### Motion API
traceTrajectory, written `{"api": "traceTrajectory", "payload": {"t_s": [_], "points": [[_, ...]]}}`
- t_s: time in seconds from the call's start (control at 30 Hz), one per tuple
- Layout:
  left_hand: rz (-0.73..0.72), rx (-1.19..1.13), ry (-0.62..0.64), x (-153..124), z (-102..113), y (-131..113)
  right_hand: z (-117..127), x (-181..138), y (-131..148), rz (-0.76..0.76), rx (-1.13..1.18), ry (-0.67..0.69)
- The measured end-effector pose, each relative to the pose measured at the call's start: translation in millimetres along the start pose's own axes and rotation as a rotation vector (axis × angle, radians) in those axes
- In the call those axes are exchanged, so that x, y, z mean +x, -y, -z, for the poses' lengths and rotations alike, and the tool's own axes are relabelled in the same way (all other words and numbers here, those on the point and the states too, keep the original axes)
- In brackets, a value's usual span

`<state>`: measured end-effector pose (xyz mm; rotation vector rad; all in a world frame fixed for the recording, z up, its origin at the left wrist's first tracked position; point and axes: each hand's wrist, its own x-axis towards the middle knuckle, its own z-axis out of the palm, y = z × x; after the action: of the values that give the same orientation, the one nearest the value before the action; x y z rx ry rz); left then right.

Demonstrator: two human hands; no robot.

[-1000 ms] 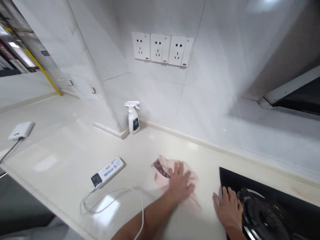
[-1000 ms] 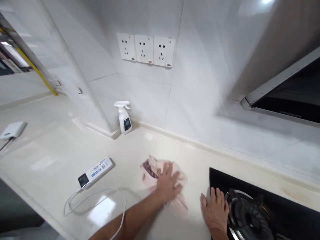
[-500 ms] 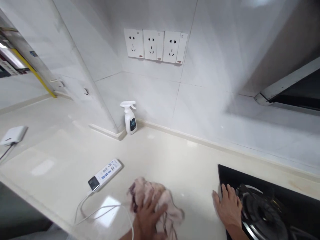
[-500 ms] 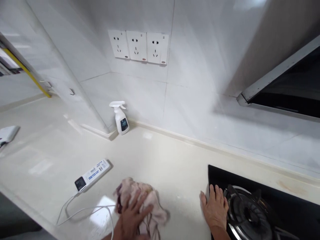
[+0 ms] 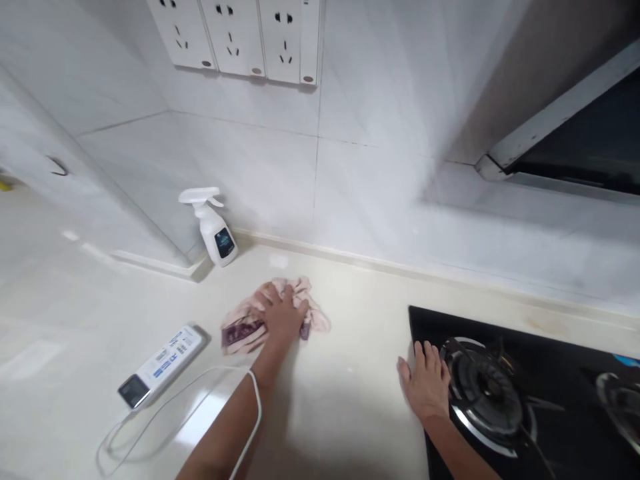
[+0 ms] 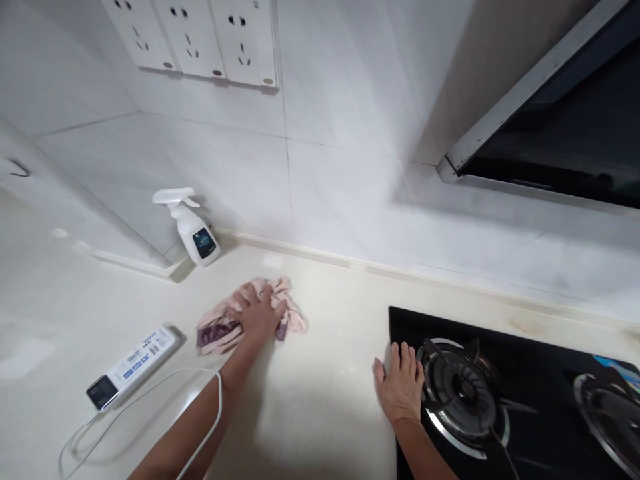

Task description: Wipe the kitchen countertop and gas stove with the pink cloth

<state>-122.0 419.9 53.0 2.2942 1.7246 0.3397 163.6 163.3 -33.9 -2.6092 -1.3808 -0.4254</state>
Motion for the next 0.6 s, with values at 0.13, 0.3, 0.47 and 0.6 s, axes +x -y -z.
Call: {"api": "traceTrajectory", "payload": {"t_s": [0.13,0.3,0.47,0.6], "points": [[-0.214,-0.072,0.029,-5.6,-24.1,-52.3,0.5,0.7,1.0,-0.010,-0.010,0.002],[-0.513,-0.153,0.073,-45.4,-50.4,-106.1,-0.3,1.5,-2.4,-0.014,0.031,-0.010],[-0.748,-0.175,0.119,-96.4,-59.3,-117.4,-2.0,1.1,-8.4,-0.012,0.076,-0.015],[-0.861,-0.166,0.137,-143.1,-60.0,-85.2,-2.4,1.1,-9.2,-0.014,0.082,-0.024]]}}
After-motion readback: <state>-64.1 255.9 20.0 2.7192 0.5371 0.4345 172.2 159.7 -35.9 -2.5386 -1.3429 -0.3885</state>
